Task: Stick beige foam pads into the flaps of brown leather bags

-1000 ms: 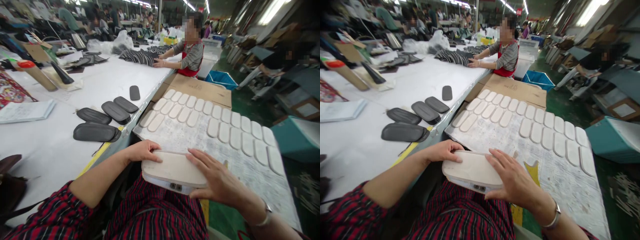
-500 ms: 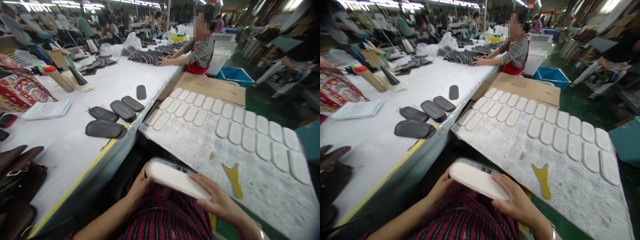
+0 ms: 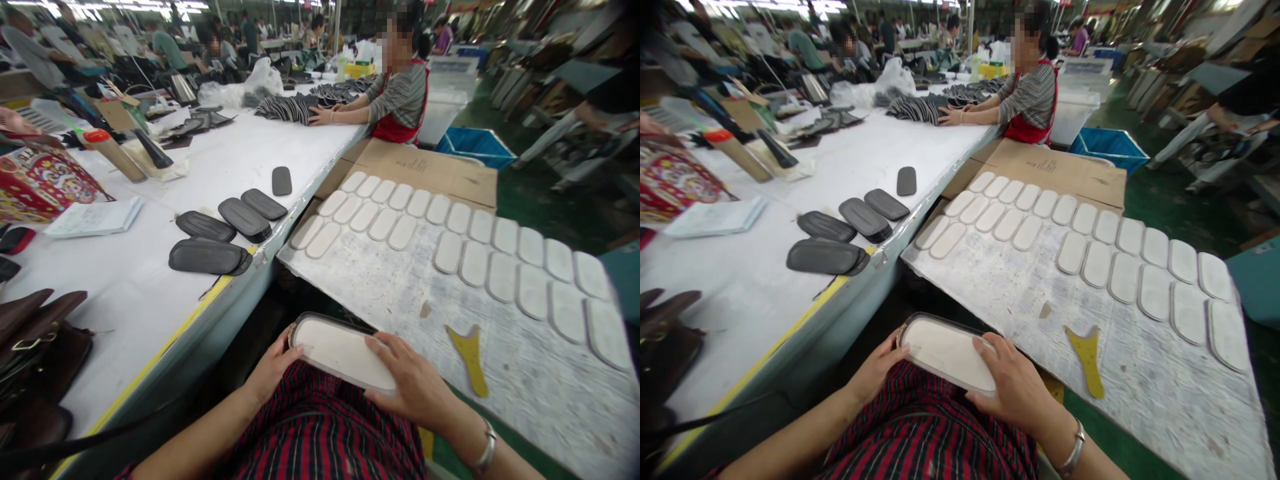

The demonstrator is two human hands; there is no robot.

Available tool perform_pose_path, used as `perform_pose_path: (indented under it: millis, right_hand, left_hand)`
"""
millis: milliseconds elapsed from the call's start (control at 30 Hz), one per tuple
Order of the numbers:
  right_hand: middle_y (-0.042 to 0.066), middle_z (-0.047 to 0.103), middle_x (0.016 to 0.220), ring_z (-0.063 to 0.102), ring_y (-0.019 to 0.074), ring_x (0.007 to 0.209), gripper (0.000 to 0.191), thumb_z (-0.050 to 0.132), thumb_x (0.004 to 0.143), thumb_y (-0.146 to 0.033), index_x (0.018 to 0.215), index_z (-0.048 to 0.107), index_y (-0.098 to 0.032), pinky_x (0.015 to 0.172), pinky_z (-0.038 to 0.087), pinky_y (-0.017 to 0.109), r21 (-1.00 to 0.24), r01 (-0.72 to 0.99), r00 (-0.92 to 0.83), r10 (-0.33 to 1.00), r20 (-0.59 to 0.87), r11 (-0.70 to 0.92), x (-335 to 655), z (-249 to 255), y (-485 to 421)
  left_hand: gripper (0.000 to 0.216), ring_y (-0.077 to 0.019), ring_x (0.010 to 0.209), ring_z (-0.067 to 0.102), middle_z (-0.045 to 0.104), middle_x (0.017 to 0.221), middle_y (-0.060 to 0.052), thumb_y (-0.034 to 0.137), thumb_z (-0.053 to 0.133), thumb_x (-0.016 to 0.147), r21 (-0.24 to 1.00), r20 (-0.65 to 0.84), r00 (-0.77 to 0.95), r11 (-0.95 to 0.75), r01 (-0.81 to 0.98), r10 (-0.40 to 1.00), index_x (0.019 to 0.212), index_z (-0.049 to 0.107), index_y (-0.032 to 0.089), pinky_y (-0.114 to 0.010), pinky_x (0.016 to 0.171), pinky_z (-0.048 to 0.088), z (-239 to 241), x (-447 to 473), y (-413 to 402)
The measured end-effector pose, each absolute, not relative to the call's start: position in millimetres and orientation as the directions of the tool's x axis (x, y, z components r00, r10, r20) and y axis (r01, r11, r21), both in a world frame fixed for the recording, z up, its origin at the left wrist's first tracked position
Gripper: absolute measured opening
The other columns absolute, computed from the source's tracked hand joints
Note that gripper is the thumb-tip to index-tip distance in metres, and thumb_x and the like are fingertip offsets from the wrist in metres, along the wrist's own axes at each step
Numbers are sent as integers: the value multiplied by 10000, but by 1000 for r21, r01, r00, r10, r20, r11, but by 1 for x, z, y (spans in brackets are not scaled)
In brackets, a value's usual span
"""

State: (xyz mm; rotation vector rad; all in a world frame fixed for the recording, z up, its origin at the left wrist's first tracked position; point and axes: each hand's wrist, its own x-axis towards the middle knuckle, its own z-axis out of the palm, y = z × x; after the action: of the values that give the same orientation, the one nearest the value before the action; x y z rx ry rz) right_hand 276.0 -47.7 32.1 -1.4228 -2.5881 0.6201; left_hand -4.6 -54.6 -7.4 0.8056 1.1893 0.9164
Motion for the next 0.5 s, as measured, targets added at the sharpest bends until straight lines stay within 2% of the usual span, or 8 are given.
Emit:
perform_pose_path:
  millis: [133, 367, 500]
  right_hand:
    - [160, 421, 1256, 437, 300, 1124, 715, 587, 700, -485, 1304, 393, -156, 933, 406, 435, -391, 789, -548, 831, -99, 473, 272, 37, -43]
    - [154, 452, 1208, 488, 303, 1033, 700, 620, 659, -474, 1265, 430, -177, 855, 450, 435, -344, 795, -566, 814, -126, 500, 264, 45, -34]
    - [161, 452, 1204, 482, 307, 1029, 707, 628, 648, -468, 1260, 434, -171, 832, 455, 432, -329, 800, -566, 813, -139, 501, 262, 47, -33]
  left_hand:
    - [543, -236, 1182, 456, 529, 1260, -66, 384, 564, 777, 910, -414, -7, 414, 37, 910, 1253, 439, 156, -360, 1021, 322, -5, 3, -51]
    - [524, -225, 1176, 463, 520, 1270, -67, 375, 530, 797, 910, -400, 6, 397, 121, 916, 1262, 429, 155, -357, 1015, 329, -5, 3, -49]
    - [547, -231, 1182, 452, 502, 1277, -98, 384, 501, 812, 885, -355, 29, 326, 333, 934, 1287, 396, 133, -381, 1026, 315, -3, -3, -48]
